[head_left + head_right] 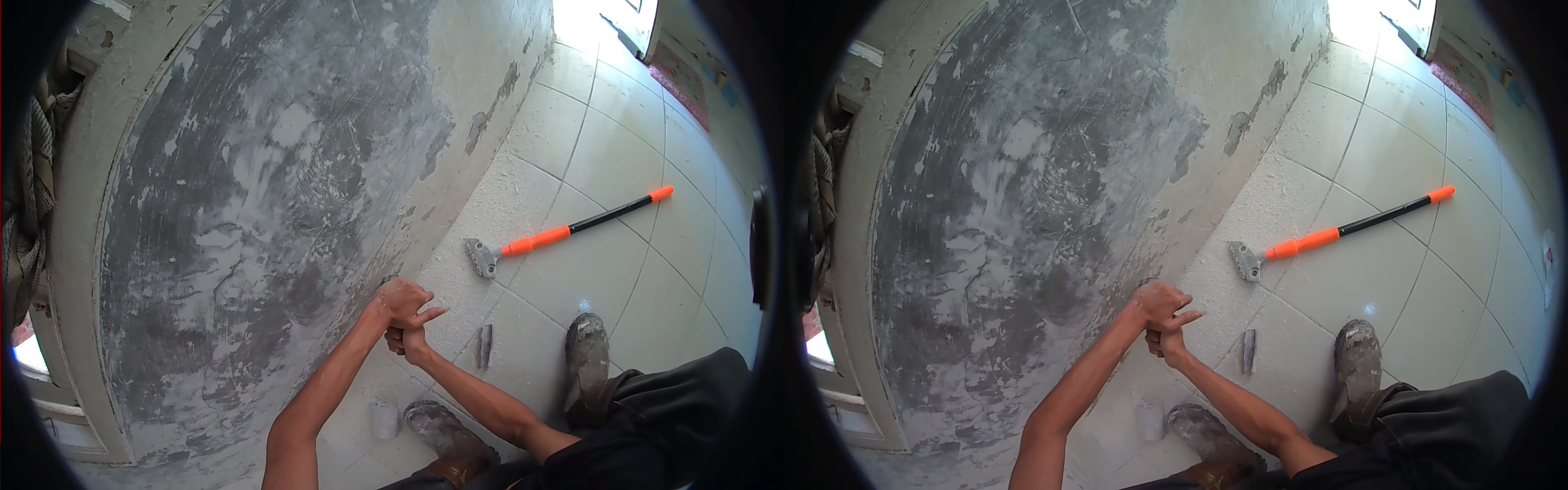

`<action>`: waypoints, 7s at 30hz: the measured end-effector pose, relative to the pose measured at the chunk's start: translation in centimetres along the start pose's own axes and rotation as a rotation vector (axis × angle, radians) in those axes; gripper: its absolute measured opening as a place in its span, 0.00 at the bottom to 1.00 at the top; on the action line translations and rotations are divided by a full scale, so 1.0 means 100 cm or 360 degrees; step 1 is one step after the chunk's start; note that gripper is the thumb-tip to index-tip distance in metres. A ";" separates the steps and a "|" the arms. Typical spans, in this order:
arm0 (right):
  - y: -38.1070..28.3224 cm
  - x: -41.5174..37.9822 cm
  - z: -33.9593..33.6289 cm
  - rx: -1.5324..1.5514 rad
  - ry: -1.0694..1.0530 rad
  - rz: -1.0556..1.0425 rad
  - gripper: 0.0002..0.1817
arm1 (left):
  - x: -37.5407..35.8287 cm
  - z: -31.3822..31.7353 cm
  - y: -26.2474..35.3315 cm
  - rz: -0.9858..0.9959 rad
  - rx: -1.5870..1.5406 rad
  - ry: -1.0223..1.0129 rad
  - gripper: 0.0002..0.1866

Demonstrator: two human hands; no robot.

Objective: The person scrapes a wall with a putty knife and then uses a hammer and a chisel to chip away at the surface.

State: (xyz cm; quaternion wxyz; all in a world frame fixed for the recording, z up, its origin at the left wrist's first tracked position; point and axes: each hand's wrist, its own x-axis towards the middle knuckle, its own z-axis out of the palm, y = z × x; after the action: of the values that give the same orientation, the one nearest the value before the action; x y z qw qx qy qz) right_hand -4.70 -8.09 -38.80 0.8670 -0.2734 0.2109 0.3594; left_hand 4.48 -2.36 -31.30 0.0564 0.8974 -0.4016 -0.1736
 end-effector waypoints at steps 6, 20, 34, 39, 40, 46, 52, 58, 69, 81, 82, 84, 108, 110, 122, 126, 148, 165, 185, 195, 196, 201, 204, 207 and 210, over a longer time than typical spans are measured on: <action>0.008 -0.007 0.000 0.0032 -0.0036 0.0064 0.23 | -0.008 0.009 0.005 -0.0082 -0.0088 0.0065 0.34; 0.001 0.006 -0.010 0.0037 -0.0009 0.0015 0.22 | 0.011 0.008 -0.004 -0.0008 -0.0003 0.0044 0.34; -0.019 0.011 -0.010 -0.0014 -0.0057 -0.0074 0.22 | 0.026 0.002 -0.006 -0.0034 -0.0055 0.0012 0.34; -0.002 -0.003 -0.009 0.0095 0.0034 0.0069 0.20 | 0.008 0.025 -0.002 -0.0109 -0.0161 0.0112 0.33; 0.006 -0.003 -0.011 0.0099 0.0031 0.0069 0.20 | 0.003 0.027 -0.001 -0.0123 -0.0186 0.0109 0.32; 0.006 0.005 -0.016 0.0123 -0.0048 0.0100 0.22 | 0.008 0.021 -0.003 -0.0094 -0.0164 0.0023 0.32; -0.024 0.010 -0.019 0.0125 -0.0010 0.0026 0.21 | 0.036 0.015 -0.008 -0.0075 -0.0166 0.0124 0.32; 0.006 -0.001 -0.019 0.0003 -0.0007 0.0096 0.23 | -0.001 0.036 0.000 -0.0149 -0.0374 0.0130 0.32; -0.030 0.007 -0.021 0.0132 -0.0017 0.0073 0.21 | 0.036 0.016 -0.008 -0.0093 -0.0107 0.0158 0.32; -0.018 0.005 -0.017 0.0149 -0.0020 0.0092 0.21 | 0.025 0.029 -0.007 -0.0146 -0.0255 0.0160 0.32; -0.021 0.005 -0.017 0.0140 -0.0020 0.0104 0.21 | 0.034 0.033 -0.013 -0.0134 -0.0218 0.0126 0.32; -0.029 0.004 -0.015 0.0169 -0.0029 0.0083 0.21 | 0.037 0.031 -0.014 -0.0130 -0.0176 0.0115 0.32; 0.018 -0.011 0.003 0.0121 -0.0069 0.0131 0.21 | -0.021 0.032 0.001 -0.0220 -0.0213 0.0127 0.31; 0.032 -0.014 0.003 0.0093 -0.0080 0.0142 0.21 | -0.037 0.044 0.002 -0.0220 -0.0243 0.0130 0.31; 0.018 -0.008 -0.002 0.0112 -0.0122 0.0149 0.20 | -0.022 0.019 0.008 -0.0240 -0.0193 0.0125 0.30; 0.041 -0.016 0.003 0.0014 -0.0161 0.0158 0.19 | -0.050 0.026 0.013 -0.0267 -0.0260 0.0273 0.27; 0.061 -0.030 0.028 -0.0203 -0.0199 0.0003 0.23 | -0.091 0.008 0.025 -0.0104 -0.0038 0.0511 0.28; 0.067 -0.028 0.013 -0.0188 -0.0292 0.0107 0.16 | -0.096 0.022 0.025 -0.0199 -0.0063 0.0434 0.28; 0.067 -0.028 0.016 -0.0107 -0.0236 0.0096 0.16 | -0.092 0.022 0.023 -0.0184 -0.0066 0.0378 0.30; 0.082 -0.021 0.033 -0.0056 -0.0216 -0.0071 0.17 | -0.100 0.017 0.013 -0.0035 0.0025 0.0136 0.31; 0.080 -0.022 0.034 -0.0072 -0.0183 -0.0081 0.19 | -0.099 0.017 0.013 -0.0040 0.0015 0.0137 0.31; 0.043 -0.012 0.044 0.0097 0.0013 -0.0055 0.26 | -0.053 -0.005 0.002 0.0020 0.0092 0.0168 0.34; 0.027 -0.013 0.032 -0.0070 -0.0102 -0.0090 0.26 | -0.044 -0.017 0.011 -0.0089 0.0155 0.0083 0.34; 0.025 -0.023 0.037 -0.0059 -0.0104 -0.0075 0.25 | -0.053 -0.012 0.016 -0.0137 0.0056 0.0172 0.31; 0.050 -0.025 0.025 -0.0128 -0.0196 -0.0035 0.24 | -0.078 0.006 0.020 -0.0187 -0.0060 0.0298 0.29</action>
State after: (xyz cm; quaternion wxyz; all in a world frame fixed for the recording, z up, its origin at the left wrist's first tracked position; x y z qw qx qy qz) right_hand -9.61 -4.86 -37.12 0.8706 -0.2877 0.1397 0.3740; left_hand -1.97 2.09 -29.27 0.1004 0.9305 -0.3379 -0.0996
